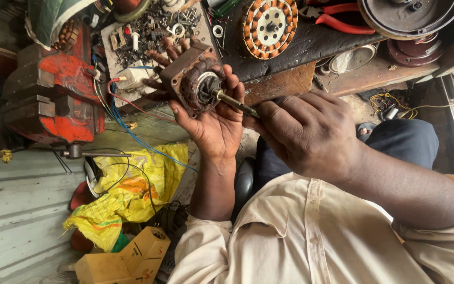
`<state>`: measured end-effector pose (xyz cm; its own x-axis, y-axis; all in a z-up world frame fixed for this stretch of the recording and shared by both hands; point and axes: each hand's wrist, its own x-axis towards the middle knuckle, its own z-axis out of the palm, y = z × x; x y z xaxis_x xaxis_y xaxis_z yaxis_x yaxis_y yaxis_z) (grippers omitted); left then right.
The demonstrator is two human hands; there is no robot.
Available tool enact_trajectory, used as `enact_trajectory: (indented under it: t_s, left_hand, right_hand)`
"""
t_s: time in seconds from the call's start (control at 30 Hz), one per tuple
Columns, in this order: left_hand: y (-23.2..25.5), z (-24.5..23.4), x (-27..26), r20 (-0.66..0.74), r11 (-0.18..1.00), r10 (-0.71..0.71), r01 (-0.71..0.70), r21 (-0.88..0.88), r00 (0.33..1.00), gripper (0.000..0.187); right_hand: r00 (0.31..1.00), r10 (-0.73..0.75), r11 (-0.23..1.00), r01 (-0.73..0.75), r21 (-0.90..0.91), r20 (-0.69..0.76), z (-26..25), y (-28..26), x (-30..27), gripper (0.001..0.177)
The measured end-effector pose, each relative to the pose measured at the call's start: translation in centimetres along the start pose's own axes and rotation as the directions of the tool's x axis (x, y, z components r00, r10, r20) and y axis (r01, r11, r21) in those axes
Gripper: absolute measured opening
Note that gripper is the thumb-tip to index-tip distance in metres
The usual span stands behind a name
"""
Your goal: The person works on an electric motor rotor and stator assembly at a cluttered workbench. They use a screwdriver to adjust a bearing, wipe the rotor with a cloth, and use pliers to trim copper windings. The person then uses a screwdriver to scrape the rotor surface and handles a metal housing part.
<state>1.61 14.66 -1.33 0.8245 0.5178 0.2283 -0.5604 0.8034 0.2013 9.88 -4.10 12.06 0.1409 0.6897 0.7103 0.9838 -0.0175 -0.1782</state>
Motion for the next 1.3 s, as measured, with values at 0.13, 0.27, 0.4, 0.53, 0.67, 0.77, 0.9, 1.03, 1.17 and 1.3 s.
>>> enact_trajectory:
  t_s: [0.13,0.27,0.4,0.53,0.67,0.77,0.9,1.03,1.17,1.3]
  left_hand:
    - [0.2,-0.3,0.1,0.042,1.000,0.024,-0.024,-0.015,0.999,0.101]
    - [0.5,-0.6,-0.4,0.055,0.999,0.032,-0.031,-0.007,0.998,0.102]
    - [0.6,-0.5,0.0,0.026,0.998,0.032,-0.033,0.048,0.999,0.102]
    - [-0.2,0.5,-0.2,0.103,0.989,0.047,-0.061,0.136,0.994,0.098]
    - [-0.8,1.7,-0.2,0.106,0.992,0.052,-0.064,0.111,0.993,0.101]
    - [-0.6,1.6,-0.4,0.166,0.995,0.074,-0.084,0.057,0.983,0.092]
    - [0.7,0.9,0.0,0.152,0.996,0.006,0.007,-0.087,0.988,0.104]
    - [1.0,-0.1,-0.3,0.134,0.998,0.003,0.006,-0.068,0.991,0.101]
    - [1.0,-0.4,-0.6,0.162,0.997,-0.017,0.029,-0.073,0.987,0.101]
    - [0.9,-0.2,-0.4,0.206,0.999,0.046,-0.042,-0.021,0.978,0.101]
  right_hand:
    - [0.999,0.039,0.999,-0.039,0.010,0.016,0.6,-0.2,-0.4,0.026]
    - [0.999,0.041,0.999,-0.041,-0.002,0.016,0.7,-0.4,-0.7,0.025]
    - [0.999,-0.050,0.995,0.052,-0.091,0.016,0.6,0.1,-0.4,0.026]
    - [1.000,-0.013,0.998,0.014,-0.058,0.023,1.1,-0.1,-0.2,0.025]
    - [1.000,-0.023,0.999,0.023,-0.022,-0.004,1.2,-0.4,-0.7,0.027]
    - [0.997,-0.068,0.998,0.068,0.011,-0.035,1.4,-0.6,-1.3,0.032]
    - [0.995,-0.095,0.995,0.096,0.022,-0.040,1.4,-0.7,-1.2,0.040]
    - [0.997,-0.047,0.990,0.054,0.128,-0.058,1.5,-0.7,-0.9,0.041]
    - [0.995,-0.079,0.987,0.086,0.136,-0.056,1.6,-0.6,-1.0,0.042]
    - [0.997,-0.032,0.986,0.042,0.163,-0.064,1.4,-0.7,-1.3,0.040]
